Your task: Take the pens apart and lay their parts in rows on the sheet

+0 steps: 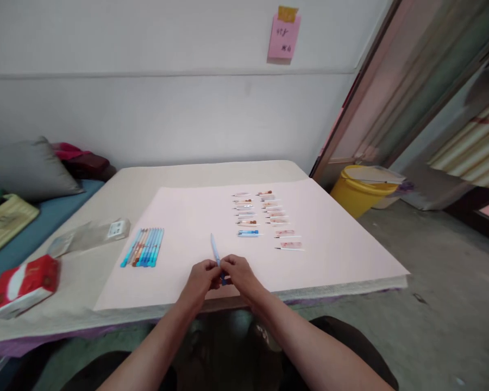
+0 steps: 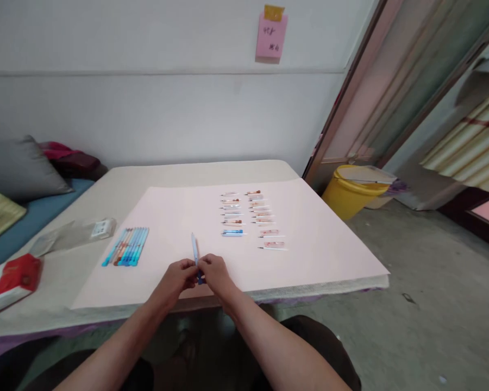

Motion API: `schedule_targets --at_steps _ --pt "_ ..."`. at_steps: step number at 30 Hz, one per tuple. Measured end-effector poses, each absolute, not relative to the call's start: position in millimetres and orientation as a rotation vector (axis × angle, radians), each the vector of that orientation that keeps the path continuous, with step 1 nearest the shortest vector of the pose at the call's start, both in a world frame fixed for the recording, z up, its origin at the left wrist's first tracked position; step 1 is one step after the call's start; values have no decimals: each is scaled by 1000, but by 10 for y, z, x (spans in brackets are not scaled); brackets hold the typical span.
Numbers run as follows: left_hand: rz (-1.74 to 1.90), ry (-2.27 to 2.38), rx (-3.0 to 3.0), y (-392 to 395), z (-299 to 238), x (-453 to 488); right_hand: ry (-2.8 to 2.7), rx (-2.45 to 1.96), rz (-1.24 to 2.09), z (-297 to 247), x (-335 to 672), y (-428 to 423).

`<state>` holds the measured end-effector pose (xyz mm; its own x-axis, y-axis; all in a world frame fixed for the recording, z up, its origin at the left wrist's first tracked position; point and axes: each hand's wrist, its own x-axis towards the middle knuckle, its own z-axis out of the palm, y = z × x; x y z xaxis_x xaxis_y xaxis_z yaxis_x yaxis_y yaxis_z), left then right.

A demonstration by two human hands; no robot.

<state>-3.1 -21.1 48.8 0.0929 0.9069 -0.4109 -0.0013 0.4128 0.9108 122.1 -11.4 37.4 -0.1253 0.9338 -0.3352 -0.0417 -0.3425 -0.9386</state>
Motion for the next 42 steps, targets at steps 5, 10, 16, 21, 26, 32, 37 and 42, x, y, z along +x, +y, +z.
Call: schedule_targets --at_steps 5,10,16,21,26,32,37,42 --pt "814 1304 1023 -180 502 -37 -1002 -1411 1582 347 1222 -111" --pt "813 1374 1143 -136 429 -33 -1079 -1416 1576 378 1157 -120" --pt "1024 1323 786 -107 451 -104 -913 -1321 1787 427 1236 -119" --pt "1153 995 422 -40 470 -227 -906 -1155 2007 481 1264 -181" --pt "1134 846 393 -37 493 -222 -866 -1098 2124 544 1219 -223" --pt "1161 824 409 -54 462 -203 -841 -1085 2143 590 1195 -245" --pt "1171 876 420 -64 427 -223 -1049 -1194 1920 571 1156 -283" --pt "1179 969 443 -66 411 -227 -1224 -1336 1777 547 1115 -278"
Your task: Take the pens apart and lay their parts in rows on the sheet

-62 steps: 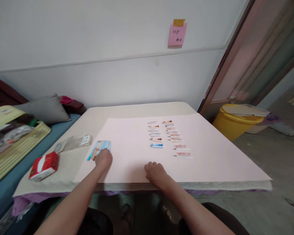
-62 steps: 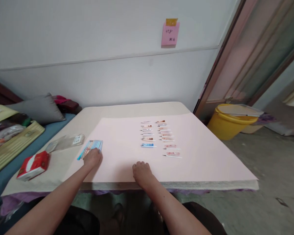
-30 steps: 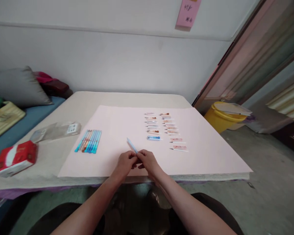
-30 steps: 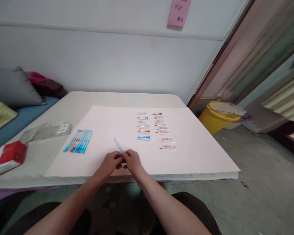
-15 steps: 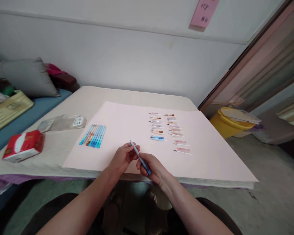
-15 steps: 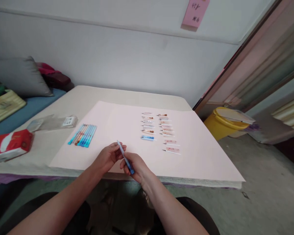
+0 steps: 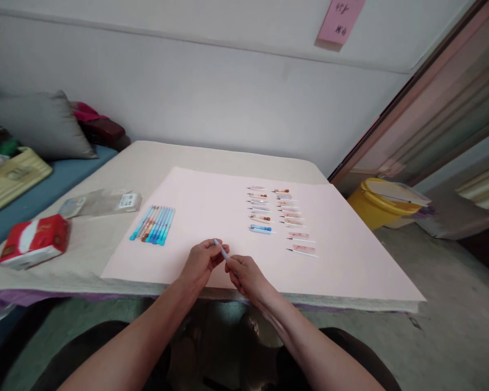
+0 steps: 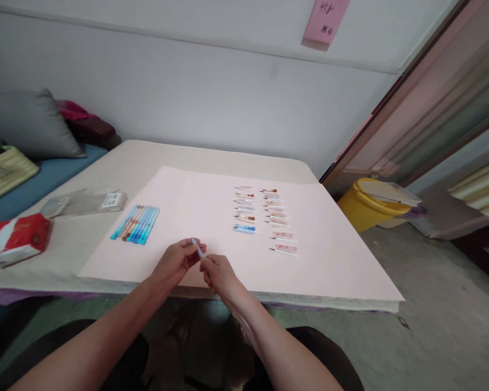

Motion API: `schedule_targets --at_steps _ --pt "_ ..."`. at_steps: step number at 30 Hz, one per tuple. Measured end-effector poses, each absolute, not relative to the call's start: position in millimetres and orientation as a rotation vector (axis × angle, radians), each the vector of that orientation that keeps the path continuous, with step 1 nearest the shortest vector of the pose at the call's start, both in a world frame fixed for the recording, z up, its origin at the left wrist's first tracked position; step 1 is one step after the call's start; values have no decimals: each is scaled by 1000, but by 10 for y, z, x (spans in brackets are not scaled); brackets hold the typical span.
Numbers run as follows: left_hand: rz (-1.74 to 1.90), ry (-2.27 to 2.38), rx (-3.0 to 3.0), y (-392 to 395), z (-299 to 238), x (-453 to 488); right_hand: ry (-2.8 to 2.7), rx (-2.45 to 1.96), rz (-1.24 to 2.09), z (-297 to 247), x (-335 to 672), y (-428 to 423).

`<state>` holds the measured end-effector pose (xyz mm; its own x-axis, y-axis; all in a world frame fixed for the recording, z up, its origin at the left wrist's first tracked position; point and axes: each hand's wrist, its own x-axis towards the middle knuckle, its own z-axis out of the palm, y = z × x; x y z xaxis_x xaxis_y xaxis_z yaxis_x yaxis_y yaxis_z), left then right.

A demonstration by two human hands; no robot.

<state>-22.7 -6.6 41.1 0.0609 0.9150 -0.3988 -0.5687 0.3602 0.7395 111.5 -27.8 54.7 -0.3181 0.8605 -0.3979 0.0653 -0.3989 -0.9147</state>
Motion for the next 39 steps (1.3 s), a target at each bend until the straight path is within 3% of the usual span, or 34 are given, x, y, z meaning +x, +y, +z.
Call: schedule_targets --at_steps 7,14,22,28,39 --pt "1125 1089 467 -60 437 -241 -1257 -1387 1748 512 1089 -292" --pt "1095 753 421 -85 520 -194 -959 -1146 1951 612 1174 -264" --pt "1125 968 497 -118 495 -203 -1171 -1266 1795 586 1132 -286" --pt "1099 773 403 -102 536 -200 -1106 -1182 1834 598 1197 -272" --pt "1114 851 428 -95 491 -206 -1158 -1225 1818 617 1203 -276"
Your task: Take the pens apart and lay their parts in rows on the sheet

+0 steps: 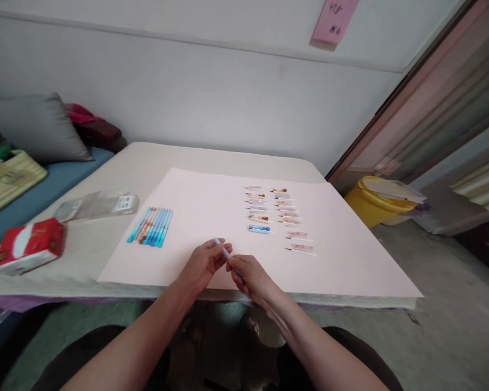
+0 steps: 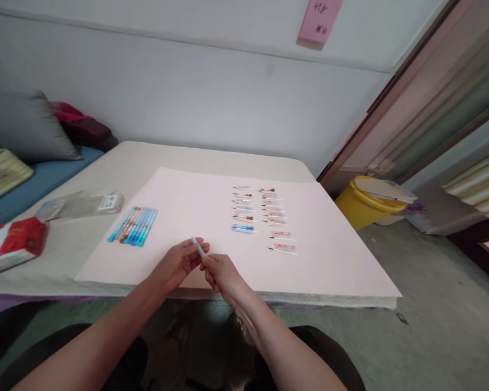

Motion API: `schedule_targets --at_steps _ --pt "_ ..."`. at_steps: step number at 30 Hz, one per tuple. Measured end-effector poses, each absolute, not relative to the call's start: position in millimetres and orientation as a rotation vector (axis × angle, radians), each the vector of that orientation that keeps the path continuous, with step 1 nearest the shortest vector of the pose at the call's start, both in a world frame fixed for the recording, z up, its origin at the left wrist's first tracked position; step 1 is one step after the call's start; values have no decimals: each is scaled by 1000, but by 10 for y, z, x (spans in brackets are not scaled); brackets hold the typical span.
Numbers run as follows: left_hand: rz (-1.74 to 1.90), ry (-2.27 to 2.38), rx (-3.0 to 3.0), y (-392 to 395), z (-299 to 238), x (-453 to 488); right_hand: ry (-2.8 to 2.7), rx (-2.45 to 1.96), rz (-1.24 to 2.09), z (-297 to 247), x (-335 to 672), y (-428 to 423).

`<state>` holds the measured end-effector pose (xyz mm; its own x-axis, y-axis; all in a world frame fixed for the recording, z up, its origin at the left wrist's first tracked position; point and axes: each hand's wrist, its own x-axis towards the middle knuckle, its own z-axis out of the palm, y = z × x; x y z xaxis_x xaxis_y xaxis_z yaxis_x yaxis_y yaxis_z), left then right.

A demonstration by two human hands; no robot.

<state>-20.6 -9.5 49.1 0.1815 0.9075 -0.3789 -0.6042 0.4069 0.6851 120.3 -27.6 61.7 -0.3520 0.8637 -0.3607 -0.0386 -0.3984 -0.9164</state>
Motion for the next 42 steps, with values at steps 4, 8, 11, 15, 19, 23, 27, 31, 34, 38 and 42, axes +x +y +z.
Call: schedule_targets --at_steps 4,8,11,15,19,23,27,31,34,38,42 --pt "1132 855 454 -98 505 -209 -1172 -1217 1830 620 1213 -276" --pt "1111 945 493 -103 483 -220 -1190 -1232 1852 629 1203 -281" --pt "1096 851 427 -98 486 -215 -1182 -1223 1828 632 1211 -282" --pt "1118 836 424 -92 495 -212 -1184 -1213 1834 630 1221 -284" --pt "1094 919 458 -100 504 -213 -1195 -1215 1861 628 1224 -282" --pt "1097 815 381 -96 525 -207 -1182 -1258 1817 645 1240 -266" --pt "1109 860 409 -79 504 -220 -1207 -1256 1838 665 1237 -270" --pt "1096 945 415 -79 488 -228 -1212 -1254 1848 663 1226 -280" --pt "1100 912 402 -86 505 -225 -1206 -1251 1832 656 1236 -274" --pt "1193 996 343 -49 500 -280 -1217 -1245 1857 665 1258 -267" --pt "1299 1081 296 33 446 -372 -1247 -1243 1871 684 1281 -268"
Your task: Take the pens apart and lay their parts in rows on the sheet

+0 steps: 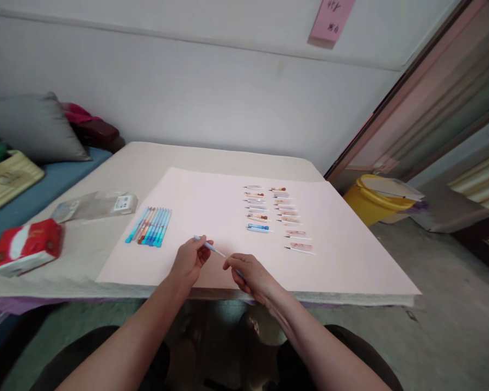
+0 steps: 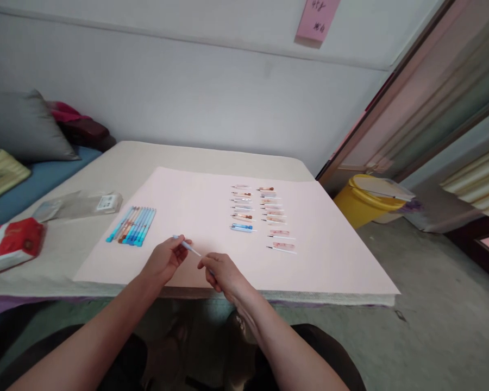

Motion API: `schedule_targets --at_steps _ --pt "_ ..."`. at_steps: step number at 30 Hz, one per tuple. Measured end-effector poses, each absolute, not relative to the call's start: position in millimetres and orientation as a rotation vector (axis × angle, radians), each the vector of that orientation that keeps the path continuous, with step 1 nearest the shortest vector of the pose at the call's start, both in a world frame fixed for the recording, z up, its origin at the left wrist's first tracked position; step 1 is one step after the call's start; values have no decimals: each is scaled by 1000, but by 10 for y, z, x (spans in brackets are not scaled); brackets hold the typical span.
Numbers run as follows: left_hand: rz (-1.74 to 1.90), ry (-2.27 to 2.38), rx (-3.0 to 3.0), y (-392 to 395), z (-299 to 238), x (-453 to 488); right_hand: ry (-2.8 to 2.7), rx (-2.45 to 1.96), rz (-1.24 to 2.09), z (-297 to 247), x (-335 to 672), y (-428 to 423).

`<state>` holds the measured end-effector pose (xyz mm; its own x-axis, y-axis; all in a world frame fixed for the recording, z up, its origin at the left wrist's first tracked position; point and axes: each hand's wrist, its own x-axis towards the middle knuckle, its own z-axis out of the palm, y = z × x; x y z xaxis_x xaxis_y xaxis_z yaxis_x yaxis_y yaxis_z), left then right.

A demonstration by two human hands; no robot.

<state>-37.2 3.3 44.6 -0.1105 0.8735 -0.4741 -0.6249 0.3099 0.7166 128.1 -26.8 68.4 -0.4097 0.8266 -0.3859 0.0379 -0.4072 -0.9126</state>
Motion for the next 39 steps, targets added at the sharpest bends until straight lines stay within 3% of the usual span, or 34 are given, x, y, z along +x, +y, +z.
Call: schedule_targets --at_steps 16,23,39 --pt "1210 1009 274 -24 468 -264 -1293 -1385 1751 599 1287 -228" --pt "1438 1062 144 110 357 -468 -1221 -1323 1789 634 1382 -178" --pt "1457 1007 118 185 426 -591 -1212 -1306 1762 797 1496 -151"
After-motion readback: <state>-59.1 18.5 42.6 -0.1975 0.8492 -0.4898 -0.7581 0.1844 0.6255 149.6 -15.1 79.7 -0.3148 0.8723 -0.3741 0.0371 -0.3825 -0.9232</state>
